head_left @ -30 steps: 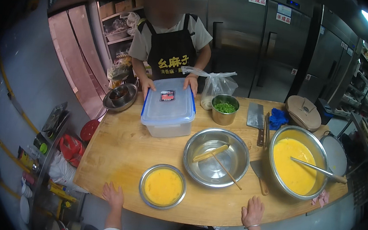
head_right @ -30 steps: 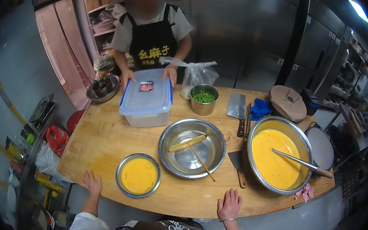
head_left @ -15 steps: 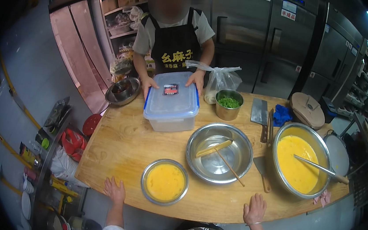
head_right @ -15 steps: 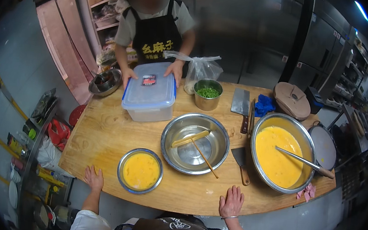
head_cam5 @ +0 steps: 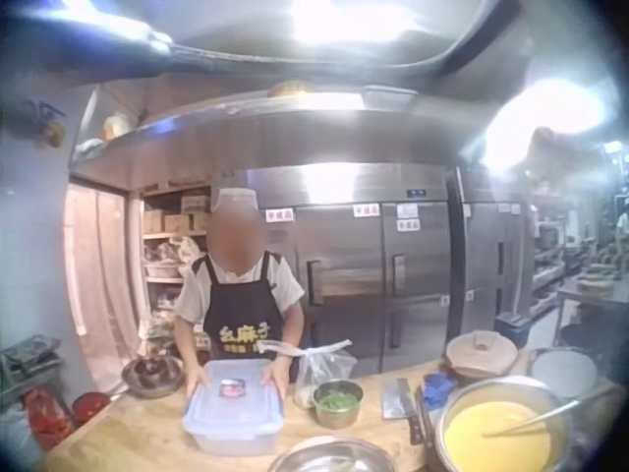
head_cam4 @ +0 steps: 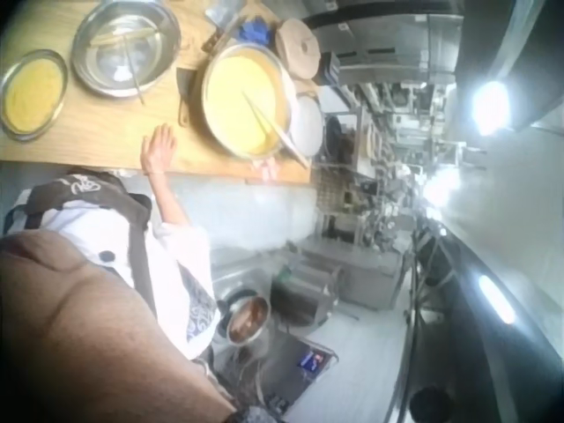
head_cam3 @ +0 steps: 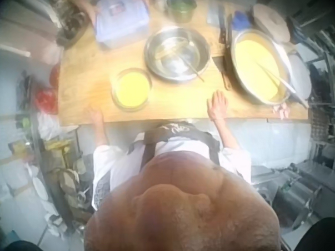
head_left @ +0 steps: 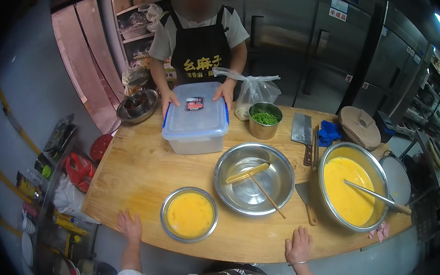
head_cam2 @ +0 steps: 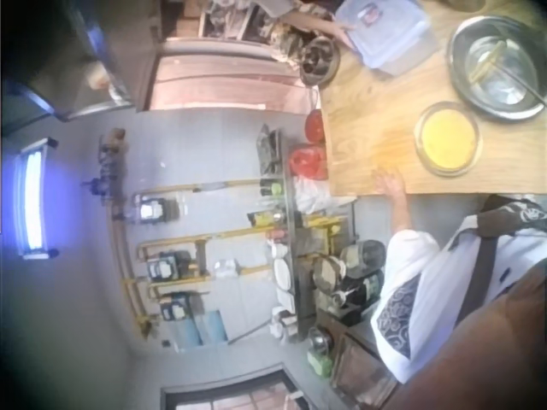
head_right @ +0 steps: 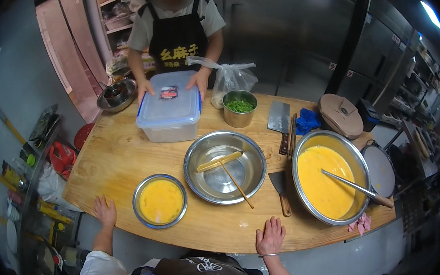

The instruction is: The person prepares a large egg omelet on a flat griddle. They pour beaten eggs from a bowl onto the hot surface and use a wooden spreader to distribute the mixture evenly. The person also handles metal bowls and a ladle to manage the egg mixture.

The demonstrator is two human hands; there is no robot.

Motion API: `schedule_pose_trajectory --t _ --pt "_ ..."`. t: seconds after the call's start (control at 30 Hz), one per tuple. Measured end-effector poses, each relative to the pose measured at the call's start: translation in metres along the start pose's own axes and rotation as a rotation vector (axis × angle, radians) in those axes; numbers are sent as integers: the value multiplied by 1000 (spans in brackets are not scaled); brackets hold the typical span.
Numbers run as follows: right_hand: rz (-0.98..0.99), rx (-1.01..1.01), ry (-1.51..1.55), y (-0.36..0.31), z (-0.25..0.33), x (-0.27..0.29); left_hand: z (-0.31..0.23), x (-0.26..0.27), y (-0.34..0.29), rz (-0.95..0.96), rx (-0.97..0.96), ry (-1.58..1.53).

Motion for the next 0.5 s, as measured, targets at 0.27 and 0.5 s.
schedule_pose_trajectory --t 0.27,0.5 --pt "-21 12 -6 -1 3 1 5 -2 -2 -8 -8 -30" --pt "-23 12 7 0 4 4 1 2 0 -9 -9 -39"
Point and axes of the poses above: each hand's wrist, its own y-axis towards the middle knuckle, its own x-axis out of the back of the hand, z = x × y, the point moved 3 cm from there along y, towards the middle knuckle, and after that the axes turned 8 degrees about -x, right-handed, at the moved point
